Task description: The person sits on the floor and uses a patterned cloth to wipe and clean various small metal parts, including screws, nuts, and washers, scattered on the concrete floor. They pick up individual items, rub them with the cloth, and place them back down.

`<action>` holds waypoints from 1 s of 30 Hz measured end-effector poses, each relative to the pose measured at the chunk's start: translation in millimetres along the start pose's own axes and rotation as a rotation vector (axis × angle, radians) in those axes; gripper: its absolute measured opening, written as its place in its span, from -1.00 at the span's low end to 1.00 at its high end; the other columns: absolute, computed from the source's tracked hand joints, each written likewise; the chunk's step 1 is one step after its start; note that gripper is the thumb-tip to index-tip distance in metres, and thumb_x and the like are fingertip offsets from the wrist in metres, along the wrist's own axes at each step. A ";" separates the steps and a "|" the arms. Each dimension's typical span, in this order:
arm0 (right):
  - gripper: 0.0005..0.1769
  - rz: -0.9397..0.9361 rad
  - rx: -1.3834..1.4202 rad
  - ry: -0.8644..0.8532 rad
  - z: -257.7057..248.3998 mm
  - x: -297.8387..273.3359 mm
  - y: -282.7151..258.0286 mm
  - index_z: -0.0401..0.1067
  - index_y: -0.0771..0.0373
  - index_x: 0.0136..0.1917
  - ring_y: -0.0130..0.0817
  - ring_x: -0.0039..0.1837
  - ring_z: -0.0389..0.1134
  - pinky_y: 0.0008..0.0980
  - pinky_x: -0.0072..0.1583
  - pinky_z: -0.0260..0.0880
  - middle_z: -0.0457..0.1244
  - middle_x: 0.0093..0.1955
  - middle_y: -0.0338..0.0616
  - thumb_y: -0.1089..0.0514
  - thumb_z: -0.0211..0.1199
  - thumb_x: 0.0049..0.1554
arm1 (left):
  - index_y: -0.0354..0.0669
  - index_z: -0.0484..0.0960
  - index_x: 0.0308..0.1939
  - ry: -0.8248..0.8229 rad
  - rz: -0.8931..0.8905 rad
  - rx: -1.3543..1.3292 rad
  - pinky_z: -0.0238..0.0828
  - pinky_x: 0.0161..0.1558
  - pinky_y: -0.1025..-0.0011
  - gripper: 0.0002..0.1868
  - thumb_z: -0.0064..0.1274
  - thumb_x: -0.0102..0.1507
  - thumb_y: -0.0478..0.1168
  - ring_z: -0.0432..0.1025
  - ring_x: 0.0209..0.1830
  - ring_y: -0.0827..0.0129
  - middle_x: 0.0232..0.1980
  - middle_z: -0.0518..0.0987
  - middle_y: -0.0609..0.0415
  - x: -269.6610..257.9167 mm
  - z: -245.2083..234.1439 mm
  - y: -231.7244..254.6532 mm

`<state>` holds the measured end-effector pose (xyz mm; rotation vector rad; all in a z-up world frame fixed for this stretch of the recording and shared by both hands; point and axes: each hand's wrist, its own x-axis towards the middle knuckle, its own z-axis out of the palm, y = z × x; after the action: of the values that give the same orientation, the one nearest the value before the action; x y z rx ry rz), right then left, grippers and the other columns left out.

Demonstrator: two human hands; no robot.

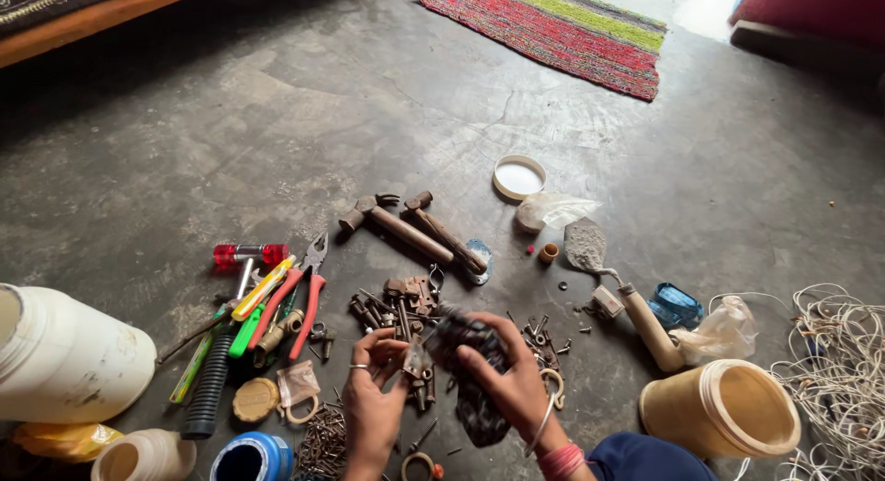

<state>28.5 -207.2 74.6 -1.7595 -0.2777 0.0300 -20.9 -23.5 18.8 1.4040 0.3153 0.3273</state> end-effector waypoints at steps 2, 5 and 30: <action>-0.61 -0.347 -0.231 -0.020 5.7 -6.3 -14.0 0.54 0.17 0.20 -0.22 0.24 0.45 -0.31 0.25 0.43 0.37 0.22 -0.10 0.20 0.45 0.08 | -0.16 0.40 0.22 -0.017 0.036 0.038 0.58 0.12 0.42 -0.39 0.17 0.12 -0.56 0.59 0.06 0.42 0.01 0.63 0.02 -0.9 2.9 8.7; -0.63 -0.360 -0.183 -0.210 14.0 -20.1 -34.9 0.62 0.11 0.11 -0.29 0.18 0.49 -0.37 0.14 0.53 0.35 0.20 -0.10 0.24 0.48 0.00 | -0.14 0.41 0.20 -0.028 0.060 0.169 0.59 0.05 0.44 -0.43 0.20 0.15 -0.53 0.59 0.01 0.43 0.00 0.63 0.04 -3.0 3.7 20.3; -0.65 -0.236 -0.438 0.043 2.4 5.4 -23.6 0.61 -0.03 0.06 -0.31 0.00 0.53 -0.38 -0.02 0.57 0.39 0.11 -0.20 0.11 0.49 -0.04 | 0.03 0.39 0.27 -0.193 -0.176 0.078 0.65 -0.11 0.43 -0.33 0.20 0.14 -0.52 0.60 -0.03 0.39 -0.02 0.67 0.10 -1.6 10.4 11.1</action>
<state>29.3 -199.6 97.7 -2.1459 -0.4865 -0.2557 -18.6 -32.0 31.3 1.4609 0.2925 0.0351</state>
